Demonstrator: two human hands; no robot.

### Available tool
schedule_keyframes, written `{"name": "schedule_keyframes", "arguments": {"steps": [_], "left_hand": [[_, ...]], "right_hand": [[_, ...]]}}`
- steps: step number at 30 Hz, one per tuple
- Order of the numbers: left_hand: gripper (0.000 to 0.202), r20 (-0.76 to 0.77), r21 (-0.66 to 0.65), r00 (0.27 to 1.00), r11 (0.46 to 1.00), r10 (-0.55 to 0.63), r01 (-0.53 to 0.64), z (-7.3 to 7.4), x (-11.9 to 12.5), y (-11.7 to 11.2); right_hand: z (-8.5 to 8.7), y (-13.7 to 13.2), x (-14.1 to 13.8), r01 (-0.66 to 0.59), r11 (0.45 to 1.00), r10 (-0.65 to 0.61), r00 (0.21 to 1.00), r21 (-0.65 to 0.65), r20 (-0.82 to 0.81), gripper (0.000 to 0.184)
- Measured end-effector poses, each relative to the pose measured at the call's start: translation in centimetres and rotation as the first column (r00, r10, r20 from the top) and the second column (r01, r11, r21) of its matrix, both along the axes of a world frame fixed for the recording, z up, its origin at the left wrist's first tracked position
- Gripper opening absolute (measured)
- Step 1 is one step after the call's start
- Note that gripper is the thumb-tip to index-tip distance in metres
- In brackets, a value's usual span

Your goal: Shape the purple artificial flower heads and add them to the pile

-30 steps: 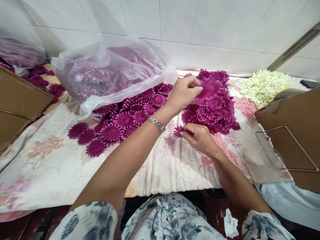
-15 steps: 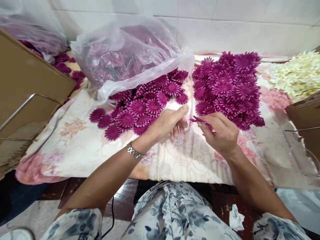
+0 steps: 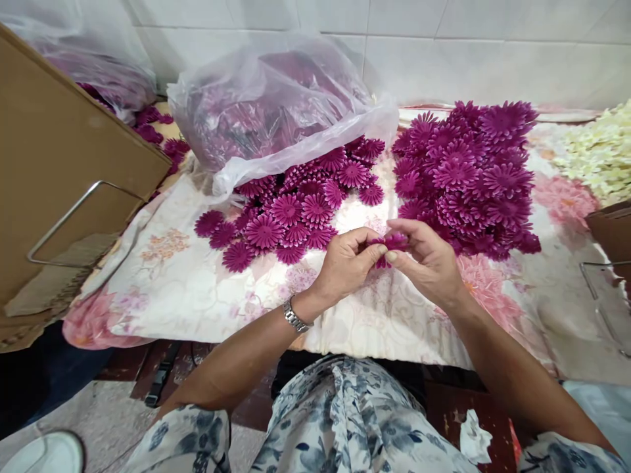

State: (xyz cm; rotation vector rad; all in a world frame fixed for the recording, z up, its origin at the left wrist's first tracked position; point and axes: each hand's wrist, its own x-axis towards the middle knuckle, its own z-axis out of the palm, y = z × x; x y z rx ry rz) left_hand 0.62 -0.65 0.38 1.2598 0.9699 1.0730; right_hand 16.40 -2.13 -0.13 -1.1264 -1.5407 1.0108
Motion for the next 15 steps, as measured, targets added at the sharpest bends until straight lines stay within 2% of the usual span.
{"name": "schedule_keyframes", "arguments": {"steps": [2,4,7,10,15], "left_hand": [[0.005,-0.065,0.096,0.998,0.995,0.009,-0.003,-0.3,0.0,-0.1],[0.009,-0.105,0.135,0.994,0.991,0.022,-0.008,-0.6,0.0,-0.2],[0.015,-0.115,0.154,0.993,0.988,0.008,0.009,-1.0,-0.1,-0.2],[0.013,-0.106,0.160,0.994,0.987,0.005,0.012,-1.2,-0.2,0.0],[0.015,0.009,0.088,0.997,0.994,-0.072,0.071,-0.9,-0.3,0.0]], "right_hand": [[-0.4,0.2,-0.3,-0.039,0.992,0.025,0.992,-0.117,-0.120,0.028],[-0.8,0.4,-0.3,-0.022,0.990,0.002,0.989,-0.136,-0.146,0.018],[-1.2,0.6,-0.1,0.068,0.993,-0.075,0.995,-0.101,-0.071,0.013],[-1.2,0.6,0.2,0.092,0.995,-0.091,0.995,-0.040,0.028,0.012],[-0.4,0.4,0.0,0.091,0.991,-0.113,0.960,0.096,0.256,0.031]]}}
